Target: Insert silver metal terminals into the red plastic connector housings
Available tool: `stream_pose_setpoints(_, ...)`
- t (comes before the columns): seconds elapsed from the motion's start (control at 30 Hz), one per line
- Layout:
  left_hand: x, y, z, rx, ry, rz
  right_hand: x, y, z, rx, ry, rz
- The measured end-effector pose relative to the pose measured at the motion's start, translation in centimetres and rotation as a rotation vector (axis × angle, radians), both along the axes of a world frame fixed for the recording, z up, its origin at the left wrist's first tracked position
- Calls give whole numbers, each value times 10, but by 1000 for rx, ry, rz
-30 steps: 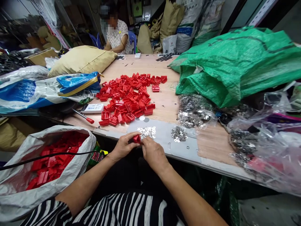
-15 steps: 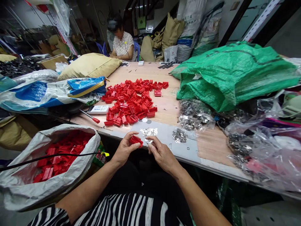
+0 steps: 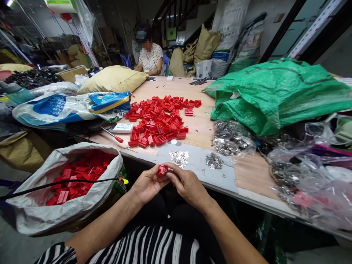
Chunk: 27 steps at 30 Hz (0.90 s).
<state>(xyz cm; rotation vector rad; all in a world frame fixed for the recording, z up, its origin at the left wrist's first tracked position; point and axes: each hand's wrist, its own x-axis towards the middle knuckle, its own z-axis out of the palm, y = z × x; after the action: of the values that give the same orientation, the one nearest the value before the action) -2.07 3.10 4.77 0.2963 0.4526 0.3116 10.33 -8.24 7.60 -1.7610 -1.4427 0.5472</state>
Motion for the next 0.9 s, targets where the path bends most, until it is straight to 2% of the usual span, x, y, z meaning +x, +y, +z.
stream_pose_setpoints(0.1,-2,-3,2,-36,6,15,1,2,3,41,-49,0)
stream_pose_setpoints(0.27,-4,-1,5,-81,54,57,-1,6,4,6,-119,70)
stream_pose_setpoints(0.47,-8,3,2,-117,12,103,-7,14,-4,44,-251,12)
stream_pose_setpoints(0.63,-11,4,-2,-93,-11,98,-7,25,-6,126,-47,-26)
stream_pose_setpoints(0.9,-17,11,-8,-95,-38,163,-11,42,-7,22,200,25)
